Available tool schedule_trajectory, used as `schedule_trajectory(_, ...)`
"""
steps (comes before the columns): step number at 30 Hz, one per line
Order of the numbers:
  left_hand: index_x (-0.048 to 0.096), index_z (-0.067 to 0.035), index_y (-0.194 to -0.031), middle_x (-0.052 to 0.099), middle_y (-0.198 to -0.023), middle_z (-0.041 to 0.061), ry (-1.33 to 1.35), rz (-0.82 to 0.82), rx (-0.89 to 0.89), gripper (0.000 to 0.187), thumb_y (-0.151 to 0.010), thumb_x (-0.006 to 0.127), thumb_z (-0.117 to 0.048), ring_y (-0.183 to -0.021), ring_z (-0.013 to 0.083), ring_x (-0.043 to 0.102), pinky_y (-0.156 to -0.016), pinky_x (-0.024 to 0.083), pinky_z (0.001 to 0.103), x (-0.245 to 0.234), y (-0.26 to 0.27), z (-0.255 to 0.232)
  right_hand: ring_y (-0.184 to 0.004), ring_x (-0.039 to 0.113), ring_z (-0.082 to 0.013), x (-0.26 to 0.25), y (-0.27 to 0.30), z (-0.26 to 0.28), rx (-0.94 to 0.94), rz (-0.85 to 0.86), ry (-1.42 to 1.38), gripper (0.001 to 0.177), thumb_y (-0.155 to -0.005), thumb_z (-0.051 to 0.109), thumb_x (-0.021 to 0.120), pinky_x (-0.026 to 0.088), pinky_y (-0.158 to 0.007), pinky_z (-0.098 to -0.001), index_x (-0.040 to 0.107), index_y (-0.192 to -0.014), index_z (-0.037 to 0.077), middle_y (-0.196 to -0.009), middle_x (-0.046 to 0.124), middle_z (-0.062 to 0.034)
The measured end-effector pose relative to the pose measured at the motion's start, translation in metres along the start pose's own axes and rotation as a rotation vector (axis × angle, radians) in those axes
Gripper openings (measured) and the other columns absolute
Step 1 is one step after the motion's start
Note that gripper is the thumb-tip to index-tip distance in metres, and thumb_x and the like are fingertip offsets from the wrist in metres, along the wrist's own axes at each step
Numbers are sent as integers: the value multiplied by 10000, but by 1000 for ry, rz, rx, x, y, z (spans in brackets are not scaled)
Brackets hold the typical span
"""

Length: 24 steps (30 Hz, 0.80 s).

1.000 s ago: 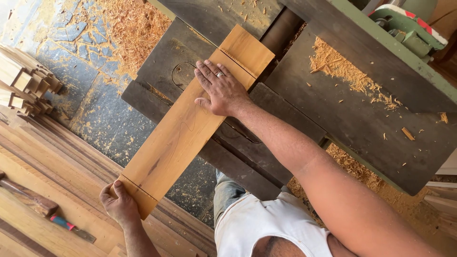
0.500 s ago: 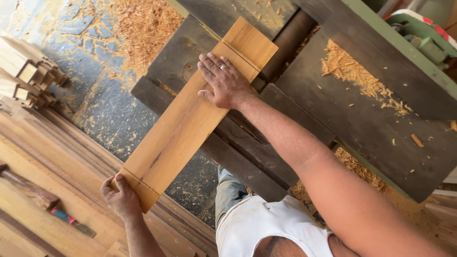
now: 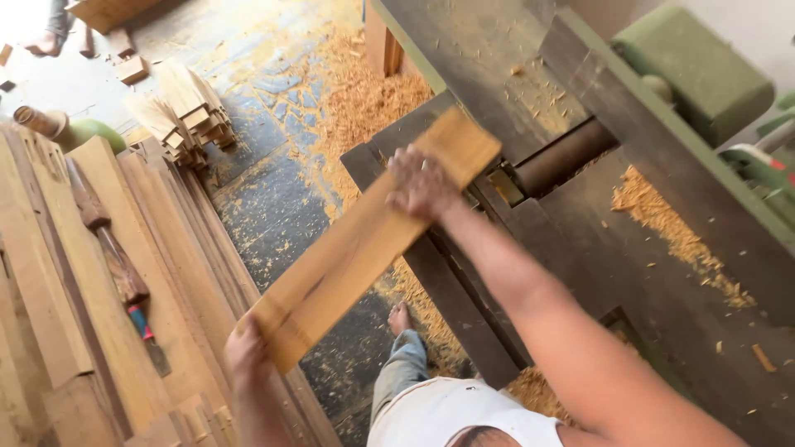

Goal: Flattening and smoothing a wood plank using a stationary jointer machine.

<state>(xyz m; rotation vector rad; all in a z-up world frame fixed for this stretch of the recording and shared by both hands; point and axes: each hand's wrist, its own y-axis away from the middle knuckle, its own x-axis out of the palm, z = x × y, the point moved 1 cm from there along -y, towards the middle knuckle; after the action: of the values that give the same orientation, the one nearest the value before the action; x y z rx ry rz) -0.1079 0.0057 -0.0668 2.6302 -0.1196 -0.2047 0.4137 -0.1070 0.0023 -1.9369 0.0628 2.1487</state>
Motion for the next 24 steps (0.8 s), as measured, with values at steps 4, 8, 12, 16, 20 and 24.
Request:
schedule_trajectory(4, 651, -12, -1211, 707, -1009, 85, 141, -126, -68, 340, -1059, 592, -310, -831, 210, 677, -717, 579, 396, -54, 47, 25, -1538, 249, -393, -25, 86, 72, -25, -146, -3, 927, -968, 758, 332, 155, -1218, -597, 300, -1603, 84, -1649, 310, -177)
schedule_trajectory(8, 611, -64, -1019, 653, -942, 57, 27, -604, 249, 481, -1118, 456, -509, -836, 195, 619, -731, 558, 365, -63, 125, 18, -1496, 342, -402, -90, 178, 103, -25, -296, -95, 837, -970, 674, 468, 214, -1210, -631, 368, -1541, 71, -1572, 381, -184)
schedule_trajectory(12, 520, -131, -959, 476, -904, -25, 808, -523, 605, 545, -1016, 392, -658, -829, 145, 493, -800, 475, 324, -112, 96, 63, -1453, 382, -433, -123, 282, 99, -10, -409, -220, 634, -991, 366, 685, 347, -1242, -635, 433, -1508, 100, -1454, 410, -177)
schedule_trajectory(16, 420, -123, -776, 389, -710, 26, 865, -547, 569, 604, -1022, 442, -674, -644, 193, 439, -649, 430, 336, -89, 128, 34, -1440, 395, -462, -130, 349, 94, -54, -369, -266, 637, -1005, 294, 754, 413, -1202, -586, 441, -1511, 67, -1468, 441, -221)
schedule_trajectory(20, 450, -99, -714, 387, -638, 66, 890, -512, 572, 654, -992, 421, -690, -572, 223, 453, -623, 454, 330, -72, 142, 12, -1394, 447, -383, -108, 391, 75, 99, -430, -353, 599, -997, 312, 746, 454, -1187, -542, 465, -1475, 86, -1432, 450, -186)
schedule_trajectory(24, 461, -94, -698, 429, -635, 87, 896, -525, 583, 647, -984, 407, -671, -558, 235, 477, -614, 485, 339, -66, 144, 3, -1284, 526, -350, -95, 412, 46, 505, -419, -514, 550, -979, 298, 741, 524, -1058, -472, 505, -1418, 67, -1400, 470, -223)
